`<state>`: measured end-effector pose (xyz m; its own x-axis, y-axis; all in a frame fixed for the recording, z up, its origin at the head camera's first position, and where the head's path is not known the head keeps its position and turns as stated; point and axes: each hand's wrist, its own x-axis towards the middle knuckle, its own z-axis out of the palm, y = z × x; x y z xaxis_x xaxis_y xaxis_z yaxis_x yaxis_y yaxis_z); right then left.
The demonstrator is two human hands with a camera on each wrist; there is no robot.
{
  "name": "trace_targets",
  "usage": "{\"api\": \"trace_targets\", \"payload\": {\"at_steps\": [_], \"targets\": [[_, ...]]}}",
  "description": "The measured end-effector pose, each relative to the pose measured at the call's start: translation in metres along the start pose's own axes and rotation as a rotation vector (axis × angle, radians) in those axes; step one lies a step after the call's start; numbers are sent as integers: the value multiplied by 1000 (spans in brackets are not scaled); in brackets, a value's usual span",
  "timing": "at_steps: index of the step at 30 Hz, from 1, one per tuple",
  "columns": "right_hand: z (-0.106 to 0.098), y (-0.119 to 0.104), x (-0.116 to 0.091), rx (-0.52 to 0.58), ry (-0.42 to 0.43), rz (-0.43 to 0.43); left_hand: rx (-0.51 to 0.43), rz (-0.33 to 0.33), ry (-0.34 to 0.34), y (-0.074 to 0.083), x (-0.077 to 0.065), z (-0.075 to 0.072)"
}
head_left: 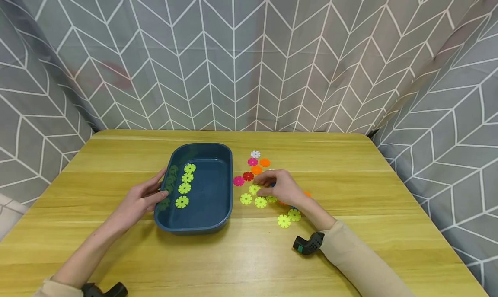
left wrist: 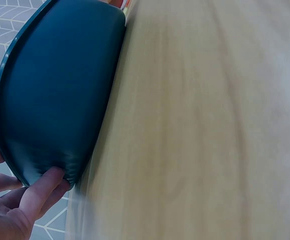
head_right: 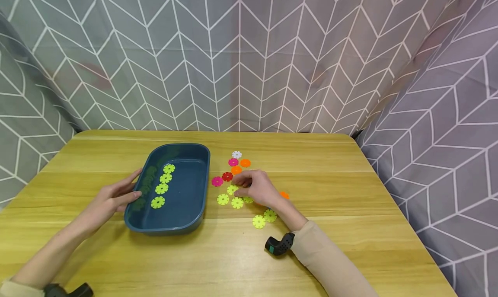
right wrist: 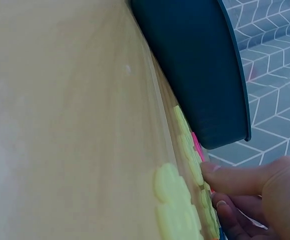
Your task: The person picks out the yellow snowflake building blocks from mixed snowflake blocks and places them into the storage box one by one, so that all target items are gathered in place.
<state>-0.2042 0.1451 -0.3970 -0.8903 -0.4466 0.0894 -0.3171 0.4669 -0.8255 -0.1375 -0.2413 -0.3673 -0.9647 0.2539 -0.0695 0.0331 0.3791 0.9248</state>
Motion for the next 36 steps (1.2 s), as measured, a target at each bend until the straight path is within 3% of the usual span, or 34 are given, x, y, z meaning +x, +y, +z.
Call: {"api": "trace_targets", "payload": {"at_steps": [18,36], "targets": [[3,2,1,-24,-8,-23,14,-4,2,0,1,-1],[2,2,1,-14,59,-34,-8,-7,0,0,1,0]]}}
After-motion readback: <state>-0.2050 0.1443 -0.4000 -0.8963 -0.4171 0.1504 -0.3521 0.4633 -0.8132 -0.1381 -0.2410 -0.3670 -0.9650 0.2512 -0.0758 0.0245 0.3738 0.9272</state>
